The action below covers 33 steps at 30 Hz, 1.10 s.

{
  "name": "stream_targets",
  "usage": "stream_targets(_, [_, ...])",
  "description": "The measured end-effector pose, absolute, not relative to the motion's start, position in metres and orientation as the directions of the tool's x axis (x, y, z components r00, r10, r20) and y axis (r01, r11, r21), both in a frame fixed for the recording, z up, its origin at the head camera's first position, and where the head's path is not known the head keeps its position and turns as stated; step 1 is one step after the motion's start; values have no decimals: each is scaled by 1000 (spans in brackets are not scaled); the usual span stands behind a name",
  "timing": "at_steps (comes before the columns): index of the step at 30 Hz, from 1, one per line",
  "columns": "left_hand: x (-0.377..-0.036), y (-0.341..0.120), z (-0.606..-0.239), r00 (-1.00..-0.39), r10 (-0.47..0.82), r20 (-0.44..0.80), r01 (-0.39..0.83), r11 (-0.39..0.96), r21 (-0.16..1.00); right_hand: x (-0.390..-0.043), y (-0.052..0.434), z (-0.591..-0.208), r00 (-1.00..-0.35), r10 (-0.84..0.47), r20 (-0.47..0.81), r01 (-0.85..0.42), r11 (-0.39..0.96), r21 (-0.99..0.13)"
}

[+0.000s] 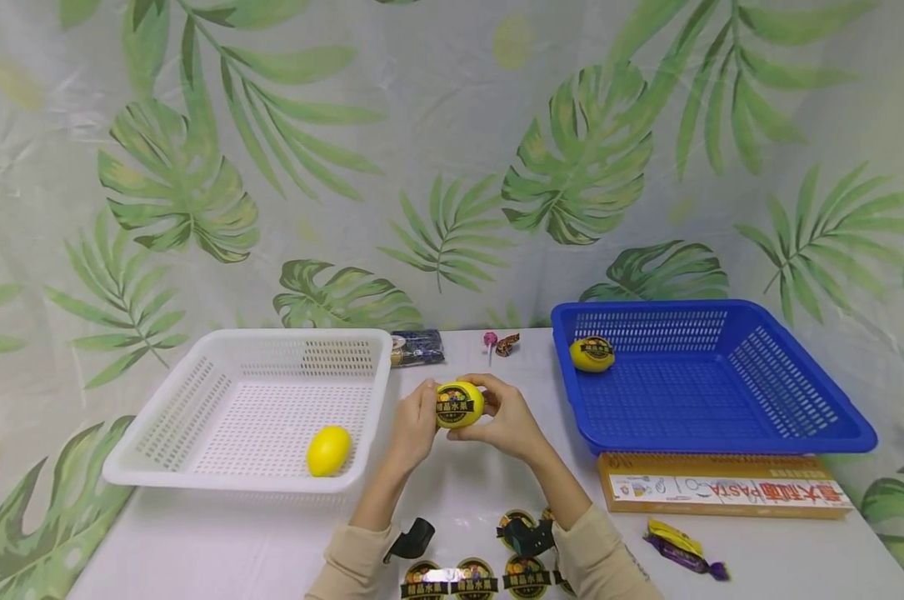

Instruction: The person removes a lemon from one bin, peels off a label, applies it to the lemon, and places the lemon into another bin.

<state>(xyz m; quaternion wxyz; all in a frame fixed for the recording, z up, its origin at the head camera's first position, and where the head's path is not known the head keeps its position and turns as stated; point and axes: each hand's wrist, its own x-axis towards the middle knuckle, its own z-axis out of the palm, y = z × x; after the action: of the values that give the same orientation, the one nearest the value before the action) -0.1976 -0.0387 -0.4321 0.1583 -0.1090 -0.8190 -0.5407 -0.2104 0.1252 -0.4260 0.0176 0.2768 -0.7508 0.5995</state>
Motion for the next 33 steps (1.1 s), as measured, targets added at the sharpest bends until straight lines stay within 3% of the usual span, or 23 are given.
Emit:
stream_targets(8, [-195, -35, -437, -869, -25, 495, 437, 434, 788, -210, 125, -425, -870, -383, 311, -360, 61, -931])
stream_targets(14, [-194, -35, -438, -850, 24, 527, 481, 445, 756, -209, 125, -428, -880, -373, 295, -317, -3, -948])
stream_targets(24, [-194, -39, -440, -887, 108, 449, 452, 403, 796, -208, 126, -428, -874, -379, 304, -322, -19, -947])
stream_targets(33, [-193, -40, -435, -925, 117, 361, 376, 414, 829, -206, 125, -431, -849, -358, 389, -435, 56, -899])
